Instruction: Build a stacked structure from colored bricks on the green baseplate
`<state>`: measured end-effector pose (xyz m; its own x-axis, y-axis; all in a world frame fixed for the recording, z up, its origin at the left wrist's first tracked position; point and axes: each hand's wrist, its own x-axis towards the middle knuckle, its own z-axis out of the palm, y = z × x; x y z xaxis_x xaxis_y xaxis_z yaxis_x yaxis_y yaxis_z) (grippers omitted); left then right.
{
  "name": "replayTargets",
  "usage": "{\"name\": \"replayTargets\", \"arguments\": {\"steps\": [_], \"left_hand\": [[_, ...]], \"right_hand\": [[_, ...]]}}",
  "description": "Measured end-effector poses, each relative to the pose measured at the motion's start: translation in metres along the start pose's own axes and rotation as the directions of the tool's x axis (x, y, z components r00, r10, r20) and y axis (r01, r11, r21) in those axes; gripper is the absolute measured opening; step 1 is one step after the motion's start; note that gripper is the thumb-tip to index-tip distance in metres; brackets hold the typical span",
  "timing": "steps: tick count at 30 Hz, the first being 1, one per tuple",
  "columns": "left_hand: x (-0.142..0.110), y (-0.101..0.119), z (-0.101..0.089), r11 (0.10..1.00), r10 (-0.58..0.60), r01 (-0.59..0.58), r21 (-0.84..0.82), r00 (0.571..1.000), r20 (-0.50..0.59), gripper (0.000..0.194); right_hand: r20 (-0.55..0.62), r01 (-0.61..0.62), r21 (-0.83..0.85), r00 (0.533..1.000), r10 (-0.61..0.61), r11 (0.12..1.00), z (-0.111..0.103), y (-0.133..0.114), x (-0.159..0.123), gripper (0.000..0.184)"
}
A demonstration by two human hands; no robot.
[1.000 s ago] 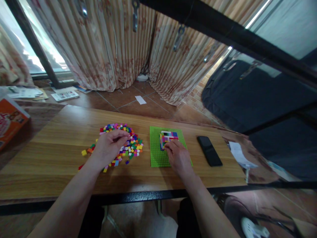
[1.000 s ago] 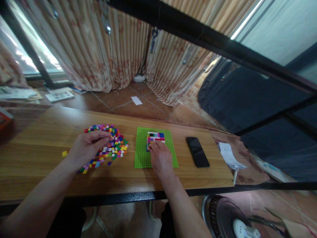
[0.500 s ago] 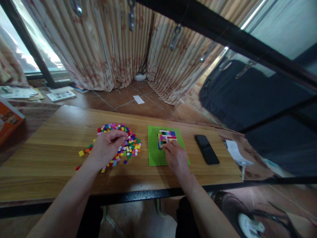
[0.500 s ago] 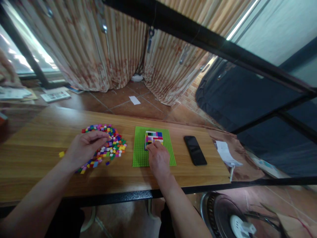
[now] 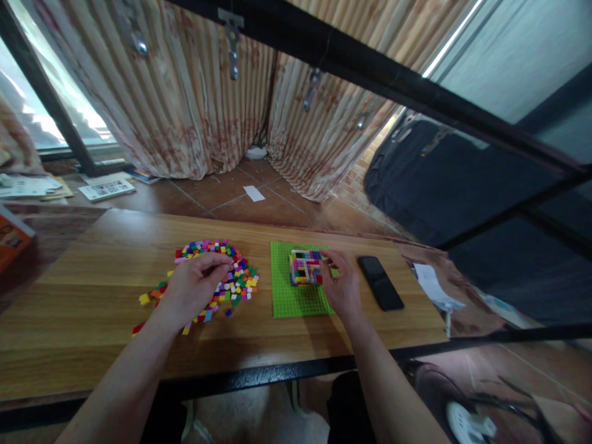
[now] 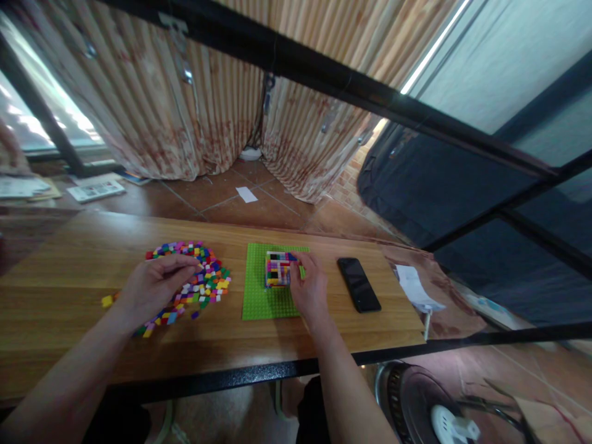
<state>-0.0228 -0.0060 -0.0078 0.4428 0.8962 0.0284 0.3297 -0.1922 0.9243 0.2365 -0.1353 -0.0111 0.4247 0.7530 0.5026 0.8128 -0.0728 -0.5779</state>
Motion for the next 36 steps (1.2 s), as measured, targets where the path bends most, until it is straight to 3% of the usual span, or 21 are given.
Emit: {"name": "replayTargets", "arguments": {"steps": [3, 7, 9, 14, 21, 24, 26, 28, 31, 33, 36], "left_hand": [[0.000, -0.002, 0.000, 1.000, 0.003, -0.003, 0.013, 1.000, 0.019, 0.033], [0.000, -0.004, 0.000, 0.999, 0.010, -0.011, 0.052, 1.000, 0.021, 0.033], [0.001, -0.005, 0.000, 0.997, 0.015, -0.016, 0.071, 1.000, 0.015, 0.034], [0.001, -0.006, -0.001, 0.994, 0.026, -0.028, 0.110, 0.999, 0.025, 0.034], [0.001, -0.008, -0.002, 0.978, 0.050, -0.057, 0.200, 0.998, 0.044, 0.036], [0.000, -0.008, -0.001, 0.975, 0.069, -0.078, 0.206, 0.996, 0.052, 0.037], [0.000, -0.006, -0.002, 0.975, 0.074, -0.084, 0.205, 0.996, 0.052, 0.036], [-0.001, -0.003, -0.002, 0.975, 0.075, -0.083, 0.205, 0.996, 0.049, 0.035], [-0.002, 0.002, -0.003, 0.976, 0.072, -0.078, 0.203, 0.997, 0.038, 0.033], [-0.002, 0.003, -0.003, 0.976, 0.069, -0.076, 0.202, 0.997, 0.041, 0.033], [-0.003, 0.001, -0.002, 0.974, 0.059, -0.070, 0.216, 0.997, 0.055, 0.034]], "right_hand": [[0.053, 0.052, -0.017, 0.997, -0.051, 0.998, 0.003, 0.016, 0.015, 0.031], [0.284, 0.113, -0.016, 0.953, -0.104, 0.993, 0.013, 0.028, 0.019, 0.035], [0.342, 0.114, -0.047, 0.935, -0.091, 0.992, 0.017, 0.029, 0.019, 0.035], [0.336, 0.037, -0.237, 0.941, 0.046, 0.971, 0.014, 0.021, 0.018, 0.033], [0.194, -0.179, -0.447, 0.937, 0.290, 0.877, 0.007, 0.012, 0.016, 0.028], [0.160, -0.207, -0.371, 0.946, 0.282, 0.905, 0.004, 0.019, 0.014, 0.027], [0.184, -0.173, -0.232, 0.958, 0.218, 0.957, -0.001, 0.025, 0.012, 0.027], [0.252, -0.130, -0.053, 0.958, 0.139, 0.990, -0.008, 0.031, 0.010, 0.031], [0.388, -0.112, 0.127, 0.920, 0.054, 0.986, -0.018, 0.034, 0.008, 0.050], [0.432, -0.121, 0.144, 0.900, 0.047, 0.982, -0.021, 0.033, 0.007, 0.055], [0.413, -0.134, 0.110, 0.907, 0.078, 0.985, -0.020, 0.031, 0.007, 0.049]]}}
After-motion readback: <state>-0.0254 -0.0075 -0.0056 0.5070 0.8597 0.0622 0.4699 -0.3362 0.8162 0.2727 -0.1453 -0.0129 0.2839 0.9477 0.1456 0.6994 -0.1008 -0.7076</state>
